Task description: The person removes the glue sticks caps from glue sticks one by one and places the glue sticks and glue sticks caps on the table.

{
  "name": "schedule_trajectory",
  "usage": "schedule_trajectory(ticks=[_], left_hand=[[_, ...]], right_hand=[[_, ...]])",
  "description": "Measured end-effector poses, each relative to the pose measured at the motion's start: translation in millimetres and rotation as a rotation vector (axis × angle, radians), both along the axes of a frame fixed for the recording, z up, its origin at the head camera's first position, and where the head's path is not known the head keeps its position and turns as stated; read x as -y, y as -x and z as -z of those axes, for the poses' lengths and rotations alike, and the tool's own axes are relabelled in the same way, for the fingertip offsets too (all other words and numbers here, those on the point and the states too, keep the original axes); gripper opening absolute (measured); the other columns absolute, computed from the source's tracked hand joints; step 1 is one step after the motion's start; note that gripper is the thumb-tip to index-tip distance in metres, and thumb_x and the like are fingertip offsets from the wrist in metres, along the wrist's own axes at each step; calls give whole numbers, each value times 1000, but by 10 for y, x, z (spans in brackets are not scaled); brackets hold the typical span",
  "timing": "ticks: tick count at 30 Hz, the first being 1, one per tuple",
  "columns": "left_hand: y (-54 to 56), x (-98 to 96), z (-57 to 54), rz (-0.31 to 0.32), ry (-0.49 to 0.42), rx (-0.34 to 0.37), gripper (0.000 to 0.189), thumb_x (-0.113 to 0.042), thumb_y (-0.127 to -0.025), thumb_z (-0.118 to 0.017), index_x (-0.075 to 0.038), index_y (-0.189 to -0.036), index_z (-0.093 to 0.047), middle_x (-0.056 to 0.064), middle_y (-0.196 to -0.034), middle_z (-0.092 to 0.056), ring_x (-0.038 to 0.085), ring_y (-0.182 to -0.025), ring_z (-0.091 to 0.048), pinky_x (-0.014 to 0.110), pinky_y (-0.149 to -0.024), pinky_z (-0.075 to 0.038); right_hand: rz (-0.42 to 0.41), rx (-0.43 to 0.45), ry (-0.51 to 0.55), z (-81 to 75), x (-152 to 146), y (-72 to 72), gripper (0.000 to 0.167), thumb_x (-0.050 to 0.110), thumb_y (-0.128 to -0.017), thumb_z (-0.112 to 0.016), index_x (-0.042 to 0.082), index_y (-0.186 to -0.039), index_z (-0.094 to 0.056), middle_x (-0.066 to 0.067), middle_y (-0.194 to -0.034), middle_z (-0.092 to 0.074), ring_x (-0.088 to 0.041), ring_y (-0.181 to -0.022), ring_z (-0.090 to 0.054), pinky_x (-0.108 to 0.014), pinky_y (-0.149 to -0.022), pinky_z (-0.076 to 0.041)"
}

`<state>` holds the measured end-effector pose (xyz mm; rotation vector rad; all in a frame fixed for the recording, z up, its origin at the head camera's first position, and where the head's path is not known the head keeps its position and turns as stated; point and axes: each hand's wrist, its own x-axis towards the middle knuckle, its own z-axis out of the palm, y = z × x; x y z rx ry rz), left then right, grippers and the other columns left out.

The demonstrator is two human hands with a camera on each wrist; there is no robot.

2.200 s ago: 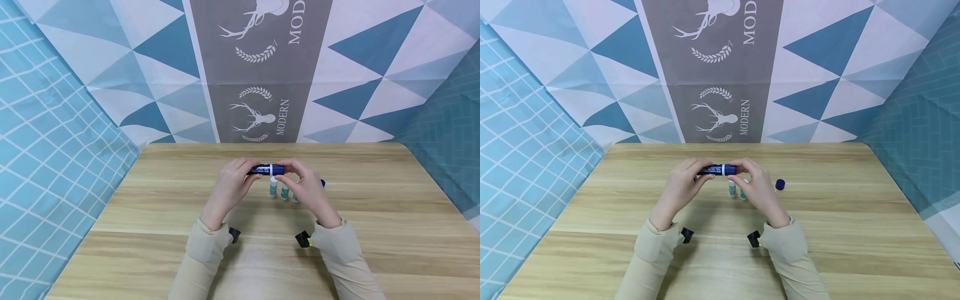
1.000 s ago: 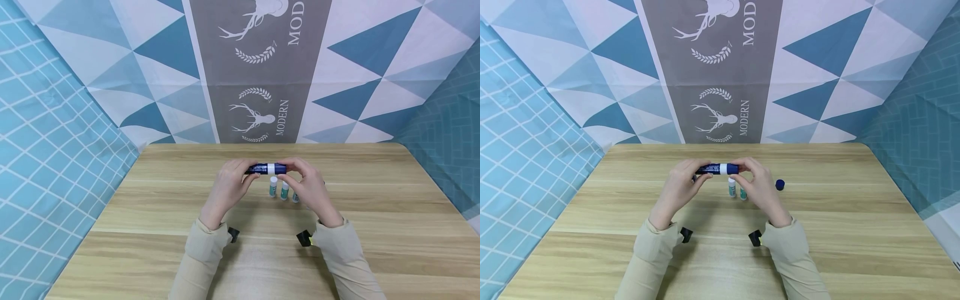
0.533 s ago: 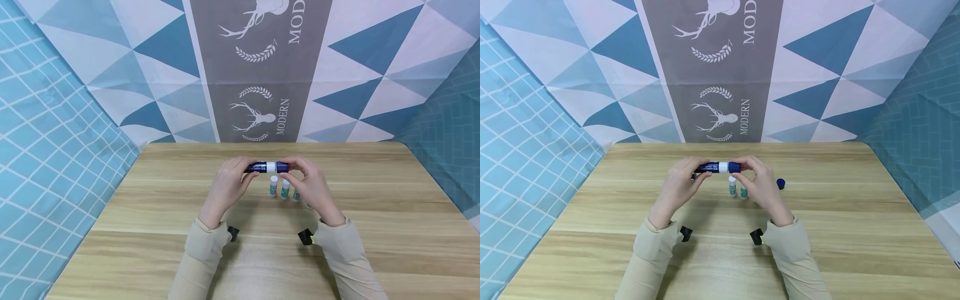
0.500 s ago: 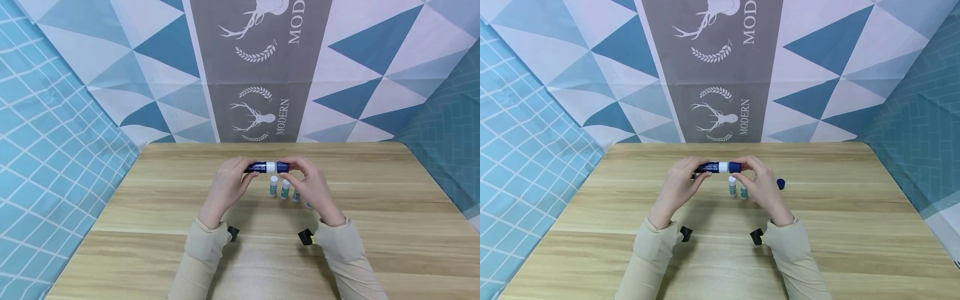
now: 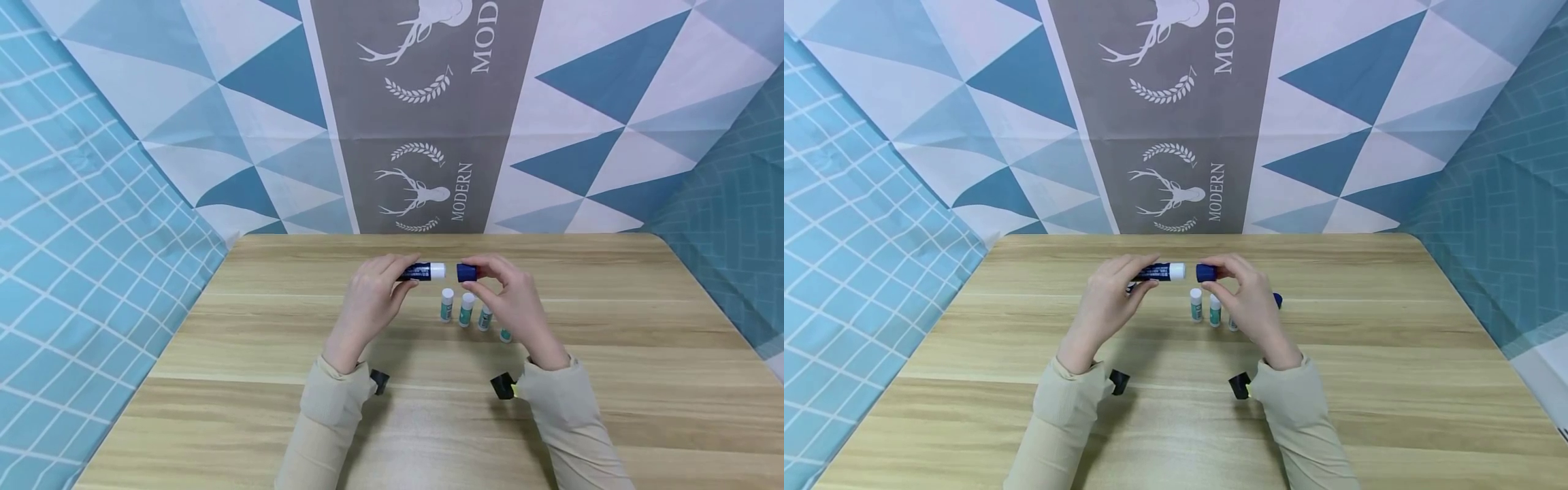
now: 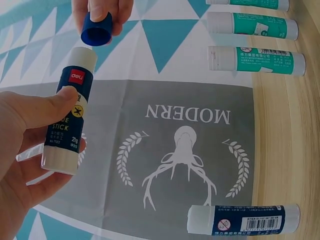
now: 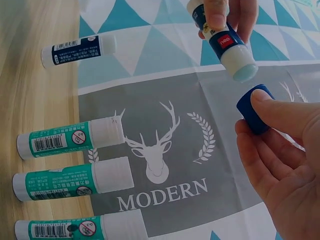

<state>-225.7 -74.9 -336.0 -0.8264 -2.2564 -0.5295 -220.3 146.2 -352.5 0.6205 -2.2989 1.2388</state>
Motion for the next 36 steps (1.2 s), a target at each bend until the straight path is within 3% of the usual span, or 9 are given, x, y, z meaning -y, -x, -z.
schedule_trajectory(ticks=[3, 8, 14, 18, 25, 29, 36], left_hand=[[5, 11, 5, -11, 3, -5, 38, -13, -78, -71, -9, -114, -62, 3, -96, -67, 19, -86, -62, 32, -79, -48], [9, 28, 9, -20, -4, -14, 38, -11, -76, -72, -7, -113, -62, 4, -95, -66, 19, -86, -62, 32, -78, -48], [9, 43, 11, -43, -6, -19, 38, -12, -76, -73, -7, -113, -62, 5, -98, -65, 20, -87, -62, 33, -80, -48], [16, 47, 18, -46, -13, -19, 40, -10, -75, -74, -7, -113, -62, 6, -100, -64, 21, -89, -61, 34, -80, -48], [32, 59, 32, -51, -25, -1, 41, -9, -75, -74, -7, -114, -61, 6, -99, -63, 21, -87, -61, 35, -80, -48], [37, 64, 36, -46, -29, 5, 41, -8, -76, -72, -8, -115, -60, 6, -98, -63, 21, -87, -60, 35, -79, -48], [43, 73, 40, -24, -48, 26, 43, -6, -74, -73, -10, -115, -61, 6, -102, -63, 20, -89, -60, 34, -78, -49]], right_hand=[[5, 16, -3, -5, -13, 1, 33, 4, -78, -68, 8, -111, -63, -6, -108, -63, -16, -89, -62, -34, -82, -50], [18, 30, -17, -17, -39, -11, 35, 4, -78, -68, 8, -112, -62, -6, -109, -63, -17, -91, -62, -37, -82, -49], [59, 23, -44, -38, -78, -18, 36, 8, -79, -69, 8, -114, -62, -5, -109, -63, -16, -90, -62, -22, -77, -48], [67, 25, -42, -42, -99, -14, 36, 9, -79, -68, 9, -115, -62, -6, -111, -62, -17, -90, -61, -13, -67, -46], [72, 46, -27, -40, -135, -14, 38, 11, -82, -66, 11, -119, -60, -7, -112, -61, -18, -92, -56, -18, -57, -49], [80, 43, -29, -35, -163, -5, 39, 13, -82, -66, 12, -120, -60, -7, -112, -61, -18, -93, -55, -16, -58, -47], [90, 28, -28, -39, -200, -1, 43, 12, -83, -65, 12, -124, -57, -9, -113, -61, -19, -94, -56, -12, -74, -41]])
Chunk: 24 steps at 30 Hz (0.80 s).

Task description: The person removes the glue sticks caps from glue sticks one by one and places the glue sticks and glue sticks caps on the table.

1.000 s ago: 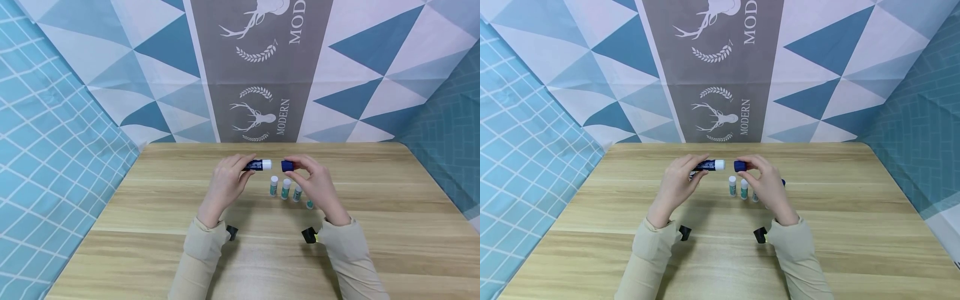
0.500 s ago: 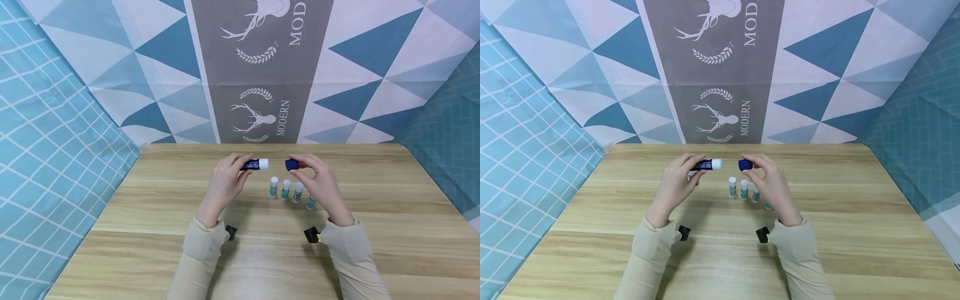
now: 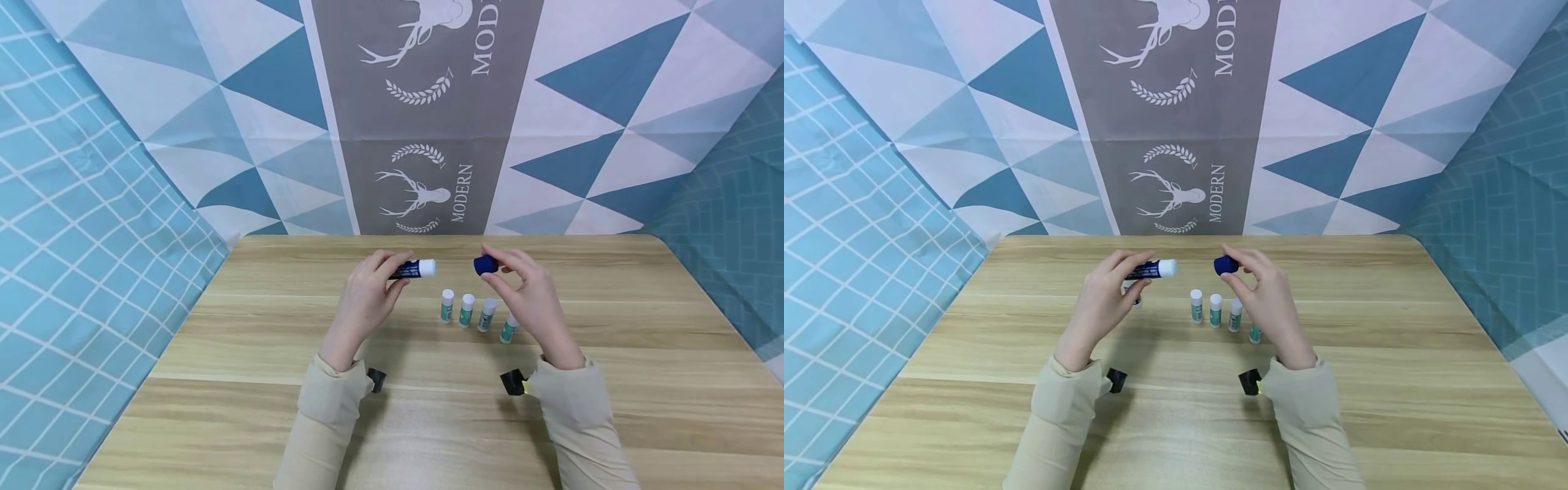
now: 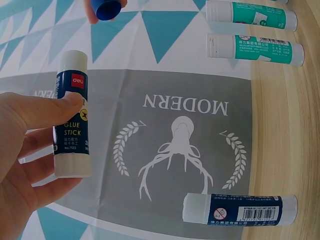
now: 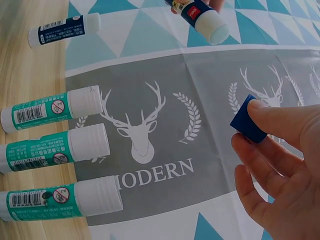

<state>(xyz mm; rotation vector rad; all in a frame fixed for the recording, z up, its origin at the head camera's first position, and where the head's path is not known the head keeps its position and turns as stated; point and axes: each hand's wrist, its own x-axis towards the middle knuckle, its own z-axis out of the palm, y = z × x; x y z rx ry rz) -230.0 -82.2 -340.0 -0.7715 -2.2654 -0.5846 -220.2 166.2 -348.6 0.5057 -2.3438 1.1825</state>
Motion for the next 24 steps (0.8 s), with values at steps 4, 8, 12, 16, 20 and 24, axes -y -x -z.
schedule_trajectory(ticks=[4, 8, 12, 16, 20, 24], left_hand=[[-1, 12, -7, 7, -8, 14, 44, -6, -74, -73, -11, -116, -61, 5, -102, -62, 20, -90, -60, 34, -78, -49], [3, 25, -9, 9, -15, 25, 42, -7, -76, -72, -10, -116, -61, 5, -103, -62, 19, -90, -60, 33, -76, -49], [13, 27, -1, 18, -30, 38, 41, -7, -77, -71, -11, -116, -60, 5, -103, -62, 19, -89, -59, 31, -74, -50], [24, 23, 5, 27, -50, 60, 40, -7, -78, -70, -11, -116, -60, 6, -103, -61, 19, -89, -60, 32, -76, -50], [34, 26, 16, 26, -66, 74, 37, -8, -79, -68, -9, -116, -60, 6, -103, -59, 19, -90, -60, 32, -77, -50], [40, 33, 25, 21, -75, 86, 36, -10, -81, -67, -9, -116, -59, 7, -102, -58, 19, -89, -59, 32, -76, -51]], right_hand=[[9, -2, -13, -6, -10, -4, 42, 11, -82, -65, 11, -124, -57, -10, -112, -61, -21, -94, -56, -12, -68, -42], [29, 4, -26, -9, -16, -6, 42, 10, -82, -66, 10, -123, -57, -10, -113, -61, -22, -94, -56, -14, -63, -43], [42, 15, -34, -11, -22, -4, 43, 10, -82, -66, 10, -123, -56, -10, -114, -61, -23, -95, -56, -17, -61, -43], [47, 22, -37, -11, -37, 0, 41, 11, -82, -66, 10, -122, -57, -11, -114, -61, -24, -95, -56, -19, -54, -43], [63, 27, -38, -6, -63, 5, 39, 11, -83, -65, 10, -121, -58, -11, -113, -61, -24, -94, -55, -20, -51, -42], [78, 42, -36, 1, -91, 9, 38, 12, -84, -64, 10, -120, -58, -12, -111, -61, -27, -95, -54, -20, -50, -42]])
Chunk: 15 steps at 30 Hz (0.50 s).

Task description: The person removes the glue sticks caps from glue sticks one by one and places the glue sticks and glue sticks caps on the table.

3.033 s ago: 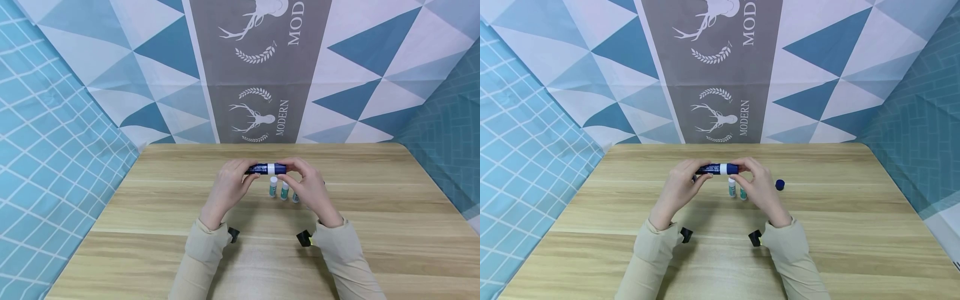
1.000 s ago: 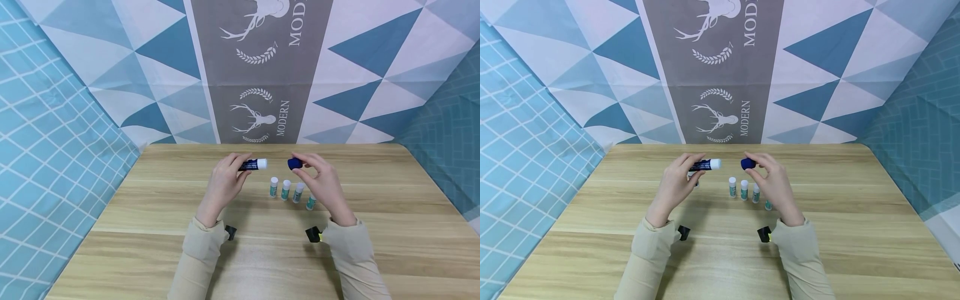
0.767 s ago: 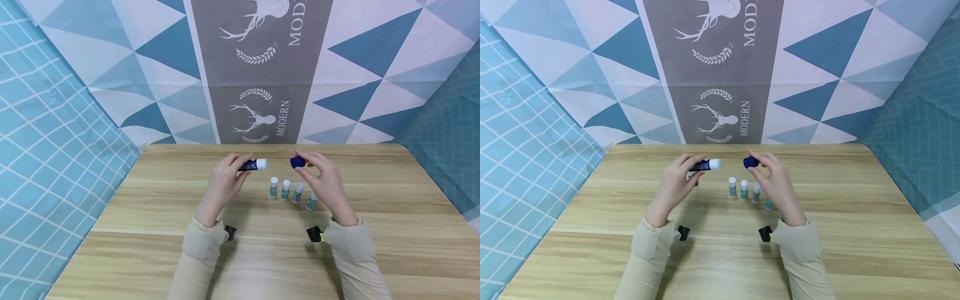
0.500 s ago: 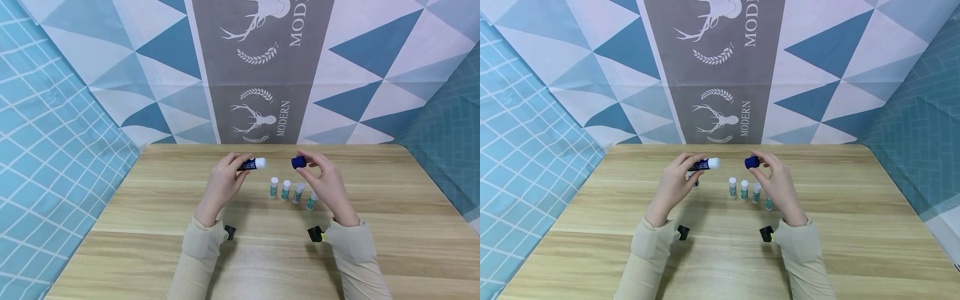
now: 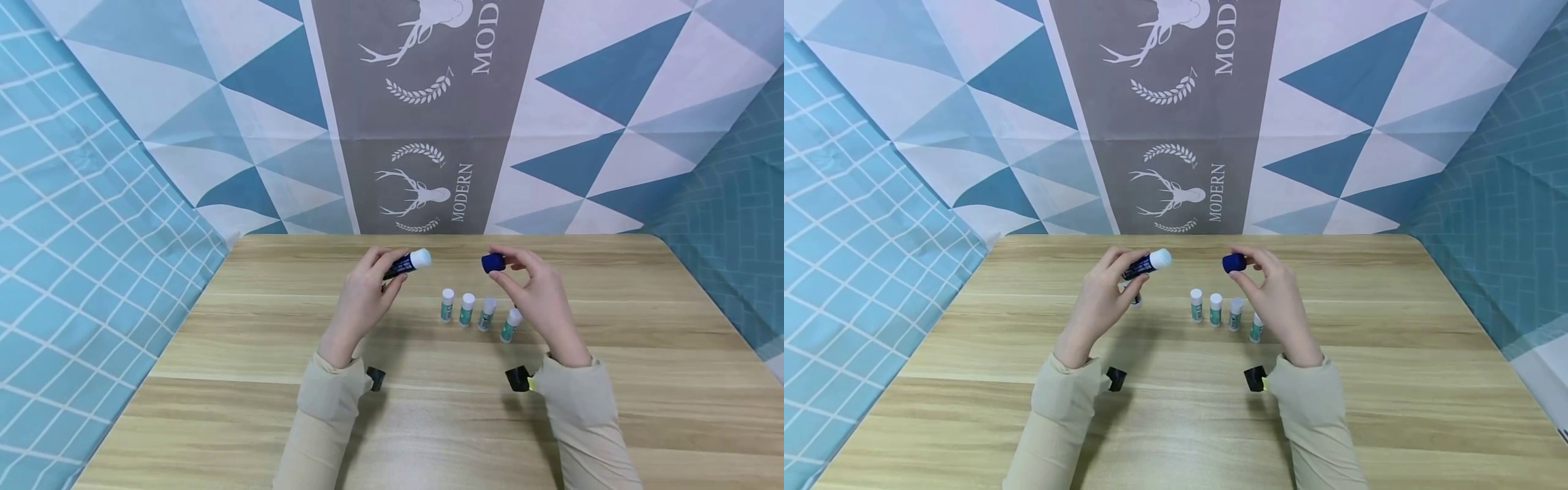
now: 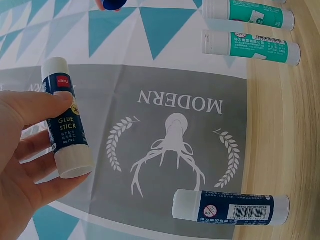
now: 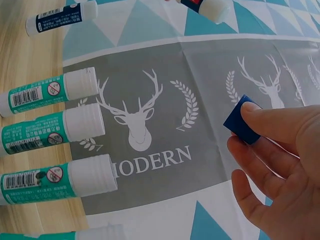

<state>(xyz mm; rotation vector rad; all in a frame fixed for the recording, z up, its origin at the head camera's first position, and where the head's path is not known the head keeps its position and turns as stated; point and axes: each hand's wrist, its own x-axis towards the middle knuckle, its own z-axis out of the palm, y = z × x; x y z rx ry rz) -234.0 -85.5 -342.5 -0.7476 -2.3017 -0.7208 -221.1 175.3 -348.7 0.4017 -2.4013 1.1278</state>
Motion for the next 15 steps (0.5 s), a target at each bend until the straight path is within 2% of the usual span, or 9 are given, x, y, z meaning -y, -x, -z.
schedule_trajectory(ticks=[8, 15], left_hand=[[4, 23, 8, -2, -20, 47, 32, -12, -84, -64, -9, -115, -56, 7, -102, -56, 20, -91, -59, 35, -77, -51], [17, 49, 16, -9, -41, 43, 30, -9, -82, -64, -7, -111, -56, 7, -102, -57, 20, -91, -60, 34, -79, -51]], right_hand=[[6, 25, 5, -5, -35, 3, 37, 12, -84, -64, 8, -120, -58, -13, -111, -60, -28, -95, -54, -19, -51, -43], [16, 27, -15, -7, -80, 7, 37, 11, -84, -64, 9, -120, -58, -13, -110, -61, -27, -96, -54, -19, -54, -43]])
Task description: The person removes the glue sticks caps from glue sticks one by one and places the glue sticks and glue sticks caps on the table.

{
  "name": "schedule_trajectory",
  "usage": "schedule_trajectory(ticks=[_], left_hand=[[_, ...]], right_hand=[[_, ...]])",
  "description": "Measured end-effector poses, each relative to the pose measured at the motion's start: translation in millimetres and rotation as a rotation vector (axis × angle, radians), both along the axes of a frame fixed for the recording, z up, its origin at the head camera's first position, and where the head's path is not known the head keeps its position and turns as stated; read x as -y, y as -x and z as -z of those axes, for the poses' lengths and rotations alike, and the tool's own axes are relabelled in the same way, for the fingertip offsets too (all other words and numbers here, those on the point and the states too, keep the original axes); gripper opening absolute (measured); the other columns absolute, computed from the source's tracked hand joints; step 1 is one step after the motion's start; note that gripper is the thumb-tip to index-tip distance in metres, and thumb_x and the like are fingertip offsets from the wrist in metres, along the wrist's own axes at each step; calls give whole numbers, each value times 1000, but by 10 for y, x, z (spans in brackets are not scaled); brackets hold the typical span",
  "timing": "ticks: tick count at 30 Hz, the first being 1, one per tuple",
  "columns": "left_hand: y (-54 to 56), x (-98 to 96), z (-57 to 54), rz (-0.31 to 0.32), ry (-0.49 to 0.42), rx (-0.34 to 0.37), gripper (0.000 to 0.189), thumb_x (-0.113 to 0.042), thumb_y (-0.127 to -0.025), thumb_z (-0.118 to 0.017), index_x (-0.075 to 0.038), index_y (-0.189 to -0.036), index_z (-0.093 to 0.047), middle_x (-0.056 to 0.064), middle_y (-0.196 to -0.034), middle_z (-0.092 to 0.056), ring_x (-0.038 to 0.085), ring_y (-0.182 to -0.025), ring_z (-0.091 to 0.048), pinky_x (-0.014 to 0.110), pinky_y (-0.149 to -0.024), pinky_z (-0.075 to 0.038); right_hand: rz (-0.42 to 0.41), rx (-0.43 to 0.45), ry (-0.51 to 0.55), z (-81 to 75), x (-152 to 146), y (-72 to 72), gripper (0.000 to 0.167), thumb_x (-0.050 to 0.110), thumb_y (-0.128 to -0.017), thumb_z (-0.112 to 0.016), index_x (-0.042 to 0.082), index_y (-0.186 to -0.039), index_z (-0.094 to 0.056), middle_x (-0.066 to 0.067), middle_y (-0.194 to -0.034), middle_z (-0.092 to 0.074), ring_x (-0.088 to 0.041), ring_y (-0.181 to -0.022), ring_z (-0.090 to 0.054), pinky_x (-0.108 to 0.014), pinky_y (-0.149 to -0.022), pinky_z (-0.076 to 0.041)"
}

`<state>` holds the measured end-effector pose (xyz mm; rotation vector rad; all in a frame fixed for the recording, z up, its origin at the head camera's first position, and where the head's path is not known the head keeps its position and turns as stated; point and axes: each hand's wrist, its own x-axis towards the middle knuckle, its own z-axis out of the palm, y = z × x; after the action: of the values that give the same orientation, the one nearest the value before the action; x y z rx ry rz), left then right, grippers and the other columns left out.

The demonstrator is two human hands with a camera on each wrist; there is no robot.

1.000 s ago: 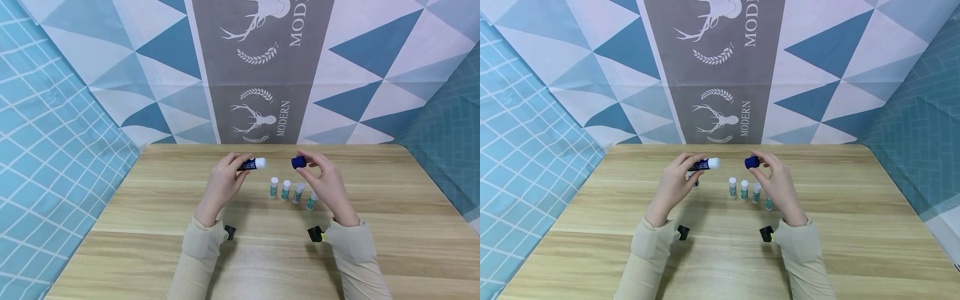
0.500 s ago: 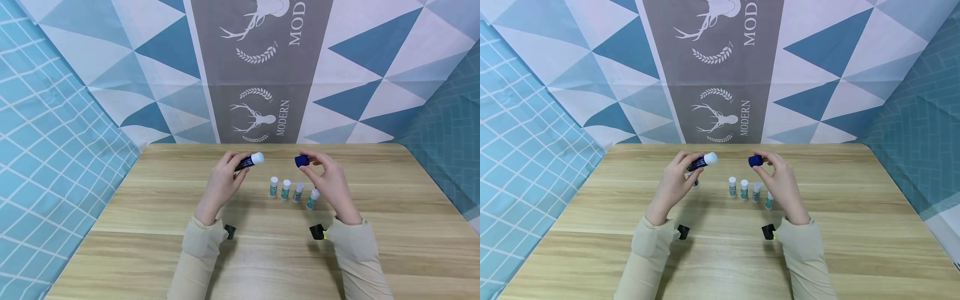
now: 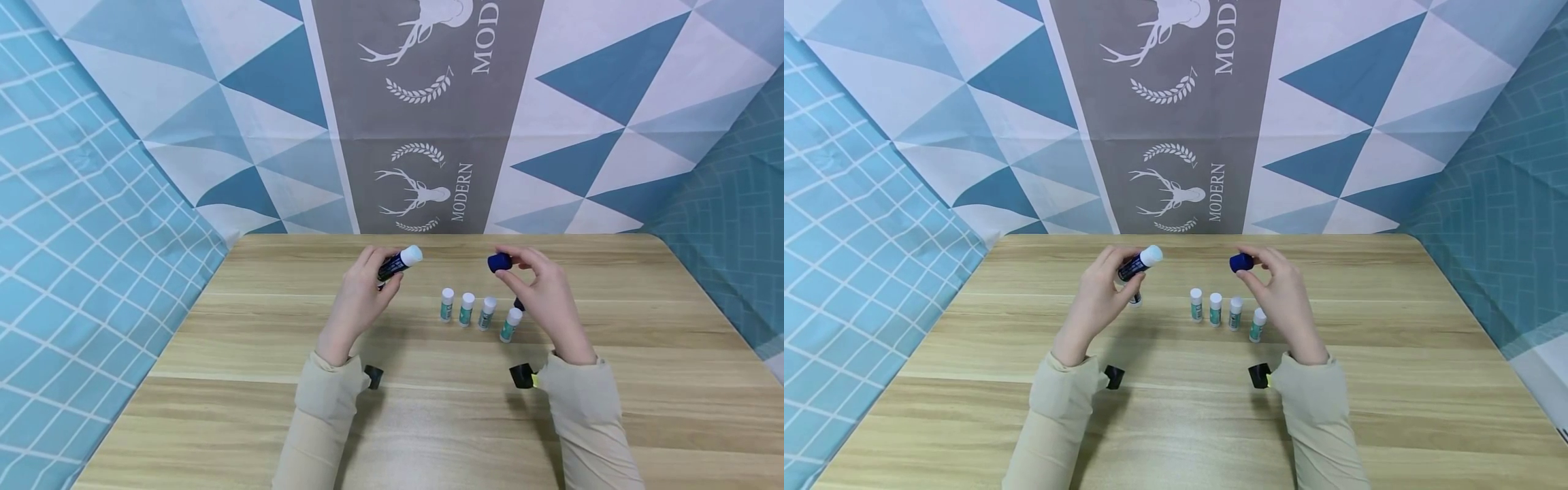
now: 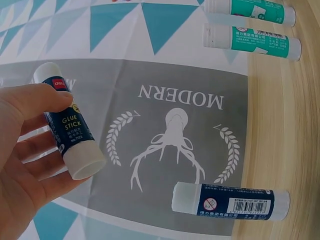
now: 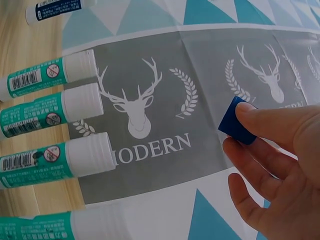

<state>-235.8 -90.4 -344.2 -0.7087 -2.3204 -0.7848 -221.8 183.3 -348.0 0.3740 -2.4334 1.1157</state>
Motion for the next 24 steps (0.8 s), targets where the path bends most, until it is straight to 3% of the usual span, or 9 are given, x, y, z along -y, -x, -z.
schedule_trajectory(ticks=[6, 11, 21, 24], left_hand=[[16, 21, 14, -15, -3, 9, 30, -8, -80, -64, -7, -109, -58, 7, -100, -60, 19, -89, -60, 33, -78, -51], [23, 43, 20, -31, 9, 17, 30, -7, -78, -65, -7, -108, -59, 7, -100, -63, 20, -89, -61, 33, -77, -50], [40, 80, 27, -38, 23, 91, 27, -6, -77, -64, -6, -104, -59, 6, -94, -66, 18, -84, -63, 35, -74, -50], [42, 86, 21, -48, 36, 137, 26, -7, -78, -64, -7, -103, -58, 6, -94, -66, 18, -85, -63, 35, -73, -50]], right_hand=[[9, -1, -23, 4, -32, 10, 37, 13, -85, -63, 10, -121, -58, -13, -109, -61, -27, -97, -55, -20, -63, -43], [20, 11, -20, -7, -51, 8, 37, 13, -85, -62, 11, -122, -58, -12, -110, -60, -28, -98, -55, -19, -63, -44], [51, 63, -29, 5, -89, 15, 39, 12, -86, -62, 8, -125, -54, -14, -111, -59, -30, -98, -56, -30, -66, -44], [49, 97, -29, 2, -100, 10, 40, 12, -87, -61, 6, -125, -53, -16, -113, -59, -33, -100, -55, -39, -74, -46]])
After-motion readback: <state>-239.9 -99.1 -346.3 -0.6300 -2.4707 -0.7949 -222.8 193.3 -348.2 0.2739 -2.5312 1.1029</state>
